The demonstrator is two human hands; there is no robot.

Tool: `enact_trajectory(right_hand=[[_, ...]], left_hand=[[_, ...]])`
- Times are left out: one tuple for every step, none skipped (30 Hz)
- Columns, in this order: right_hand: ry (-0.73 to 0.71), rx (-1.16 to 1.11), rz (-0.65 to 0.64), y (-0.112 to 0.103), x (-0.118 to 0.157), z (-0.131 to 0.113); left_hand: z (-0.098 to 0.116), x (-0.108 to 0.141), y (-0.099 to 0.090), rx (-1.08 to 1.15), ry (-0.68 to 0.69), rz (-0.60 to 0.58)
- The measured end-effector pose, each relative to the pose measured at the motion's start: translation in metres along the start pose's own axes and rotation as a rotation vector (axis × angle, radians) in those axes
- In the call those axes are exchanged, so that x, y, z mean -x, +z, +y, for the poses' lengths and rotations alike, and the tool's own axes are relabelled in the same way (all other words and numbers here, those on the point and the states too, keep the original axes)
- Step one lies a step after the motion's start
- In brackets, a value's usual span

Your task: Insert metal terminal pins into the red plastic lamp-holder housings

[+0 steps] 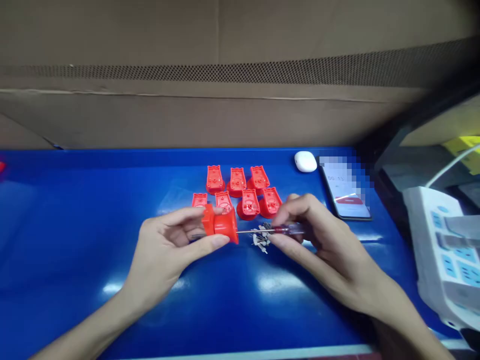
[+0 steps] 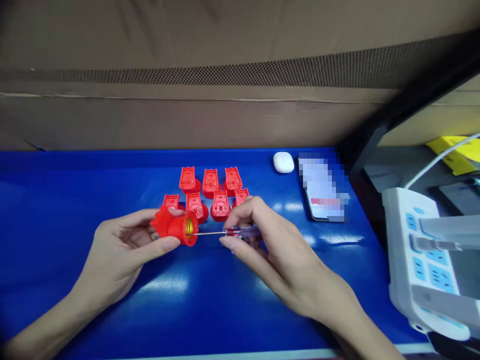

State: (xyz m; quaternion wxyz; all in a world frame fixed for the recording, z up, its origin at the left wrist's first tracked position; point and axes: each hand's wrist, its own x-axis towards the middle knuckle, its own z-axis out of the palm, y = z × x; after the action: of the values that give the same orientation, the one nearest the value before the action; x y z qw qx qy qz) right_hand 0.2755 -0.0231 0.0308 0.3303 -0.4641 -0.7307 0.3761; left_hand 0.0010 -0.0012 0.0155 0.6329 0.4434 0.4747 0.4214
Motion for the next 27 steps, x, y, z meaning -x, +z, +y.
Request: enact_trajectory(right_hand=[[-0.005, -0.021, 0.014, 0.001, 0.000, 0.000], [-0.028, -0.016, 0.039, 0.002, 0.000, 0.001], [-0.062, 0.009, 0.072, 0.003, -0.001, 0.001], [-0.096, 0.047, 0.104, 0.004, -0.001, 0.001], [-0.121, 0.085, 0.121, 0.005, -0.002, 0.001], [-0.127, 0.109, 0.114, 0.005, -0.002, 0.001], [-0.110, 0.109, 0.094, 0.005, -0.002, 0.000], [-0.073, 0.086, 0.066, 0.004, -0.002, 0.000], [-0.033, 0.049, 0.041, 0.004, -0.002, 0.000], [-0.004, 0.009, 0.029, 0.003, -0.001, 0.000], [0.005, -0.016, 0.033, 0.003, -0.001, 0.000], [-0.010, -0.015, 0.056, 0.003, -0.001, 0.001], [-0.046, 0.015, 0.089, 0.003, -0.001, 0.001], [-0.085, 0.061, 0.122, 0.004, -0.002, 0.002], [-0.115, 0.110, 0.147, 0.004, -0.002, 0.002], [-0.125, 0.146, 0.149, 0.003, -0.003, 0.003], [-0.112, 0.158, 0.131, 0.003, -0.004, 0.003], [-0.080, 0.142, 0.100, 0.002, -0.004, 0.003], [-0.039, 0.111, 0.062, 0.000, -0.004, 0.003], [-0.005, 0.080, 0.031, -0.001, -0.004, 0.003], [0.015, 0.060, 0.019, -0.001, -0.004, 0.003], [0.017, 0.054, 0.028, -0.001, -0.003, 0.003], [0.000, 0.067, 0.051, 0.000, -0.003, 0.003], [-0.030, 0.098, 0.078, 0.001, -0.003, 0.004], [-0.061, 0.138, 0.104, 0.003, -0.004, 0.004], [-0.090, 0.178, 0.124, 0.005, -0.004, 0.004], [-0.114, 0.208, 0.134, 0.006, -0.005, 0.004]], left_hand=[[0.000, 0.000, 0.000, 0.006, -0.006, -0.003], [0.000, 0.000, 0.001, 0.014, -0.017, -0.014], [0.000, 0.000, 0.001, 0.021, -0.036, -0.026], [0.000, 0.000, 0.001, 0.030, -0.054, -0.038], [0.000, 0.000, 0.001, 0.036, -0.072, -0.045], [-0.001, 0.001, 0.001, 0.038, -0.086, -0.048], [-0.001, 0.001, 0.000, 0.039, -0.091, -0.044], [-0.002, 0.001, 0.000, 0.037, -0.090, -0.038], [-0.002, 0.001, -0.001, 0.035, -0.083, -0.032], [-0.003, 0.001, -0.001, 0.031, -0.077, -0.029], [-0.003, 0.001, -0.001, 0.026, -0.077, -0.027], [-0.003, 0.001, -0.001, 0.023, -0.084, -0.024], [-0.003, 0.001, 0.000, 0.019, -0.102, -0.025], [-0.003, 0.001, 0.002, 0.018, -0.124, -0.027], [-0.004, 0.002, 0.003, 0.020, -0.145, -0.030], [-0.004, 0.002, 0.005, 0.025, -0.163, -0.033], [-0.004, 0.002, 0.006, 0.032, -0.175, -0.033], [-0.005, 0.002, 0.007, 0.038, -0.180, -0.029], [-0.005, 0.002, 0.007, 0.041, -0.183, -0.023], [-0.006, 0.002, 0.007, 0.044, -0.182, -0.013], [-0.007, 0.001, 0.006, 0.043, -0.181, -0.004], [-0.008, 0.001, 0.006, 0.040, -0.179, -0.002], [-0.009, 0.000, 0.005, 0.040, -0.174, -0.008], [-0.010, 0.000, 0.004, 0.041, -0.169, -0.020], [-0.011, 0.000, 0.003, 0.042, -0.161, -0.031], [-0.011, -0.001, 0.002, 0.043, -0.151, -0.036], [-0.012, -0.001, 0.001, 0.042, -0.141, -0.038]])
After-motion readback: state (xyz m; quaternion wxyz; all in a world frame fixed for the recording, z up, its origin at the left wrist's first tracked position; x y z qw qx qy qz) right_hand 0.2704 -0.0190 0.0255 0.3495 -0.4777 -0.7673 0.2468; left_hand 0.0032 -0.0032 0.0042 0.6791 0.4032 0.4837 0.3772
